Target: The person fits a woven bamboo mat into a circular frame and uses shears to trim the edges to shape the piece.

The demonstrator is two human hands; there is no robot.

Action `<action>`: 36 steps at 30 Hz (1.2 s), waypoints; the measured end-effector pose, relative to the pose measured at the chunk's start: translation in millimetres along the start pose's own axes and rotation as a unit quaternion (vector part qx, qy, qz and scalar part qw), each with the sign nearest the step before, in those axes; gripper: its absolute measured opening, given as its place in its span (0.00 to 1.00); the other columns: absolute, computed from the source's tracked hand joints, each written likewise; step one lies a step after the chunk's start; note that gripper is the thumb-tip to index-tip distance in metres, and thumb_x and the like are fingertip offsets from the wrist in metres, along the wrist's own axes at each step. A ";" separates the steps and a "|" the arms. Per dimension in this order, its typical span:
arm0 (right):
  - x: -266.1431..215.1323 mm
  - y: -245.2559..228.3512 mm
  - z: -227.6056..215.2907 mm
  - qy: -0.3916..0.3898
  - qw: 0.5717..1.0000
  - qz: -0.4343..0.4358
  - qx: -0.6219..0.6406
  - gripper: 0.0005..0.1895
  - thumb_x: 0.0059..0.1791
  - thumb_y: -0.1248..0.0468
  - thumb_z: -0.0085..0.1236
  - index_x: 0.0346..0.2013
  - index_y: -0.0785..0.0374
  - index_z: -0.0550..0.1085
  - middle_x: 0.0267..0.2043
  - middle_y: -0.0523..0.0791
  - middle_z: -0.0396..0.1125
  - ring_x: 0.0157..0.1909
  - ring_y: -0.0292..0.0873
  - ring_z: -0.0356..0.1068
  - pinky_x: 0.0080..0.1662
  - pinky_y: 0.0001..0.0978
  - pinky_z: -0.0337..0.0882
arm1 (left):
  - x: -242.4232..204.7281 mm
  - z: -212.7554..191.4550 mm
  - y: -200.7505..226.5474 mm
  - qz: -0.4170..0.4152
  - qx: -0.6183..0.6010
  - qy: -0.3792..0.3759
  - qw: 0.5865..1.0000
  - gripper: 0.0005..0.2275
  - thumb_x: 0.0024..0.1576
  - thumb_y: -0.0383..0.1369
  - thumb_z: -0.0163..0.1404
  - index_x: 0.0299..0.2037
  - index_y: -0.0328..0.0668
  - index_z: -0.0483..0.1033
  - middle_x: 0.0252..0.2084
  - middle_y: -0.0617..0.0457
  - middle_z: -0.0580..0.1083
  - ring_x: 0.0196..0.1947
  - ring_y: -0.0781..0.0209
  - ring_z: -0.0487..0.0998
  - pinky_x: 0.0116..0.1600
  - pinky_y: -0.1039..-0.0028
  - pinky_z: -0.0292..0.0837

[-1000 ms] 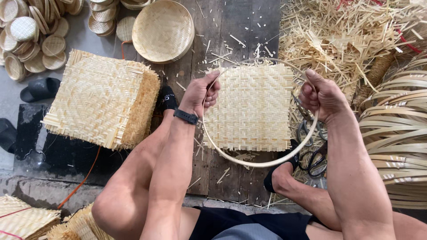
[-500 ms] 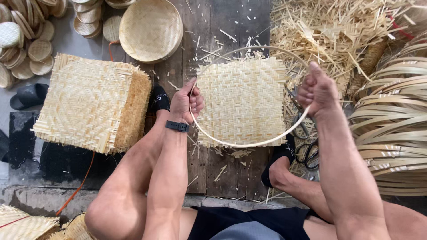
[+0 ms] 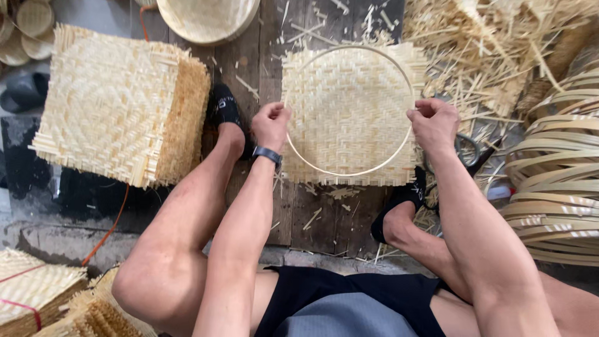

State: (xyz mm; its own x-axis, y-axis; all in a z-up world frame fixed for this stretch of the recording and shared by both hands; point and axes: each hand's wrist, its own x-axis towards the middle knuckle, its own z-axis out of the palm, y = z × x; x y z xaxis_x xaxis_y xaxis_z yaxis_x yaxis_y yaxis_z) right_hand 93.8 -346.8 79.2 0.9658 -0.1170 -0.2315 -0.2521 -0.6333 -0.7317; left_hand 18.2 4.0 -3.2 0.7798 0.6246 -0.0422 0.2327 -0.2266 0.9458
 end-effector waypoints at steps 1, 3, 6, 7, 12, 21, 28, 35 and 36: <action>2.8 12.7 9.0 0.002 1.000 -0.005 -0.015 0.13 0.46 0.66 0.69 0.45 0.65 0.81 0.36 0.48 0.76 0.36 0.40 0.75 0.42 0.33 0.75 | -1.4 0.0 -12.0 -0.010 0.059 -0.027 0.998 0.10 0.52 0.28 0.62 0.42 0.35 0.84 0.30 0.52 0.80 0.27 0.65 0.79 0.36 0.73 0.76; 10.3 30.8 21.7 0.006 0.999 -0.018 -0.047 0.14 0.45 0.66 0.71 0.45 0.64 0.82 0.36 0.48 0.77 0.36 0.40 0.75 0.44 0.32 0.75 | -3.3 1.4 -25.4 -0.031 0.172 -0.083 0.981 0.12 0.49 0.25 0.61 0.43 0.37 0.85 0.28 0.47 0.79 0.27 0.60 0.79 0.37 0.69 0.75; 10.2 45.5 26.4 0.018 0.999 -0.026 -0.039 0.13 0.47 0.66 0.69 0.47 0.62 0.82 0.38 0.47 0.77 0.38 0.39 0.76 0.45 0.31 0.75 | -1.4 3.7 -31.4 -0.079 0.113 -0.070 0.988 0.14 0.45 0.26 0.63 0.43 0.39 0.85 0.32 0.50 0.82 0.31 0.65 0.83 0.40 0.73 0.77; 8.1 46.4 27.5 0.015 0.999 -0.018 -0.039 0.13 0.48 0.66 0.68 0.47 0.62 0.82 0.37 0.47 0.77 0.37 0.39 0.76 0.45 0.32 0.75 | -2.8 2.5 -32.0 -0.101 0.111 -0.075 0.986 0.13 0.46 0.25 0.64 0.42 0.39 0.85 0.32 0.50 0.83 0.31 0.65 0.84 0.41 0.73 0.78; 6.6 39.3 27.6 0.007 0.998 0.011 -0.056 0.10 0.49 0.65 0.66 0.45 0.60 0.82 0.37 0.46 0.77 0.37 0.39 0.76 0.45 0.33 0.74 | -8.2 -2.7 -23.0 -0.143 0.131 -0.071 0.979 0.11 0.46 0.25 0.65 0.39 0.37 0.86 0.33 0.48 0.84 0.31 0.64 0.84 0.42 0.73 0.78; 10.8 50.5 29.7 0.020 0.997 -0.037 -0.058 0.08 0.50 0.64 0.66 0.41 0.63 0.82 0.34 0.49 0.77 0.35 0.42 0.76 0.45 0.35 0.74 | -1.9 -1.7 -34.6 -0.169 0.100 -0.092 0.976 0.11 0.45 0.22 0.66 0.39 0.34 0.86 0.34 0.48 0.84 0.32 0.65 0.84 0.42 0.74 0.80; 17.3 61.7 31.2 0.014 0.999 -0.025 -0.030 0.09 0.50 0.64 0.68 0.42 0.65 0.82 0.33 0.48 0.76 0.33 0.40 0.74 0.42 0.33 0.74 | 9.7 4.5 -74.8 -0.304 -0.062 -0.122 0.943 0.10 0.47 0.20 0.65 0.38 0.28 0.82 0.34 0.46 0.82 0.32 0.61 0.84 0.38 0.72 0.85; 20.4 58.7 32.9 0.010 1.000 -0.003 -0.010 0.10 0.49 0.64 0.69 0.42 0.66 0.82 0.33 0.47 0.76 0.33 0.37 0.74 0.40 0.29 0.73 | 11.9 4.2 -65.0 -0.298 -0.043 -0.129 0.945 0.11 0.47 0.20 0.64 0.39 0.30 0.82 0.34 0.47 0.82 0.30 0.62 0.83 0.34 0.73 0.82; 20.9 57.2 33.1 0.014 1.000 -0.007 -0.011 0.10 0.49 0.64 0.69 0.42 0.67 0.82 0.33 0.47 0.76 0.33 0.36 0.74 0.40 0.29 0.74 | 12.2 3.6 -65.9 -0.302 -0.060 -0.131 0.942 0.11 0.46 0.20 0.64 0.39 0.31 0.82 0.34 0.47 0.82 0.30 0.63 0.83 0.34 0.74 0.82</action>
State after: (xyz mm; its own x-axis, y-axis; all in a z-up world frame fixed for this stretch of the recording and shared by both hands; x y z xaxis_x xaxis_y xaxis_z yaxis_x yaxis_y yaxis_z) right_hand 97.6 -360.2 11.3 0.9703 -0.1293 -0.2042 -0.2384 -0.6514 -0.7203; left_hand 14.5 23.9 -67.2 0.6463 0.4023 -0.6484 0.6254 0.2076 0.7522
